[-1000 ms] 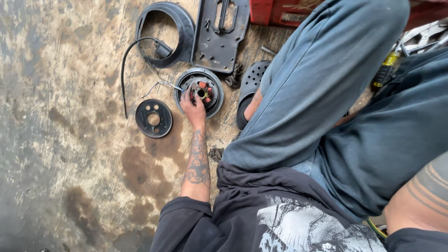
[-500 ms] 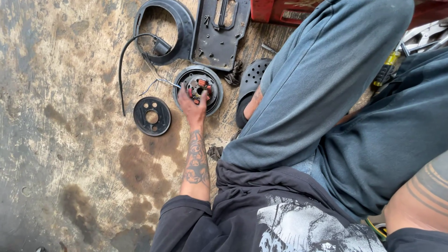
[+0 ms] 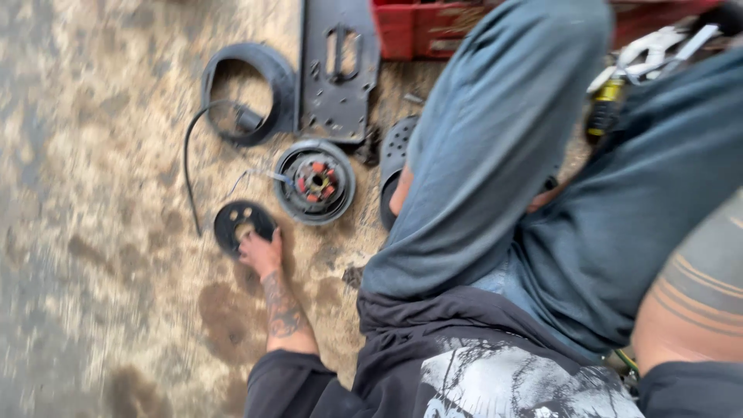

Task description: The person assembles a motorcycle engine by attaching a circular metal cover to the crankcase. They use a screwdriver to tighten several bolts around the cover's perimeter, securing it in place.

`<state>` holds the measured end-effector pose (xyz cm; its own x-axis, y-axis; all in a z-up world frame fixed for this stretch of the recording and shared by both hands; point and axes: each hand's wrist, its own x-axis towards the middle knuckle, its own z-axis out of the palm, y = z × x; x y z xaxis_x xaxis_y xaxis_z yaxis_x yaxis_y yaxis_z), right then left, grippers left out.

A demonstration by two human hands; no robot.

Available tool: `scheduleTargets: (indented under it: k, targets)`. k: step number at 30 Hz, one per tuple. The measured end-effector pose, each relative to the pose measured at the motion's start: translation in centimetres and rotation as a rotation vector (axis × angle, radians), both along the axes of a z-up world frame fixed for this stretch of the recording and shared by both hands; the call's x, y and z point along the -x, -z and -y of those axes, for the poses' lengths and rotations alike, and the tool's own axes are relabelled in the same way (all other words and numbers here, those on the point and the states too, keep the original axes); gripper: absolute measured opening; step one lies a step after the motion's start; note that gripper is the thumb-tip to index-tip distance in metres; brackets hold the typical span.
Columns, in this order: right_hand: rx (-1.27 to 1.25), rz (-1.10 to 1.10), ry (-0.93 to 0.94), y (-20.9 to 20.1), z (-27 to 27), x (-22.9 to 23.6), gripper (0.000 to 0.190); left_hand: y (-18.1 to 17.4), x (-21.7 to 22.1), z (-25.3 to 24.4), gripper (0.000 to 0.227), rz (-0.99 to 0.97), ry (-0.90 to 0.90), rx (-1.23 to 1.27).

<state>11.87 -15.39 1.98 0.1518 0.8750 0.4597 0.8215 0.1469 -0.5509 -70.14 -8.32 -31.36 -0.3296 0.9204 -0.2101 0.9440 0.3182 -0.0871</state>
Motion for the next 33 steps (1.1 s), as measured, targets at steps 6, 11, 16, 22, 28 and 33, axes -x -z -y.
scheduleTargets:
  k: [6,11,16,22,28,33]
  targets:
    - [-0.037,0.102,0.171,-7.3,1.2,3.9,0.024,-3.9,-1.6,-0.2,0.095,0.128,-0.047,-0.077]
    - [-0.075,0.137,0.262,-12.4,-0.4,7.5,0.024,-10.1,-2.5,-0.3,0.062,0.602,-0.354,-0.356]
    - [-0.14,-0.067,0.206,-14.0,-0.7,8.6,0.013,-19.9,-4.2,-2.9,0.057,1.047,0.179,-0.661]
    - [-0.096,-0.297,0.09,-15.1,-0.2,8.3,0.007,-40.4,-20.2,-5.8,0.071,0.698,0.983,-0.66]
    - [0.018,-0.896,-0.277,-14.6,0.4,5.7,0.058,-50.4,-40.1,-5.1,0.072,0.317,1.628,-0.606]
    - [0.039,-0.895,-0.234,-16.0,0.4,7.8,0.058,-51.2,-50.6,-6.5,0.065,0.247,1.893,-0.695]
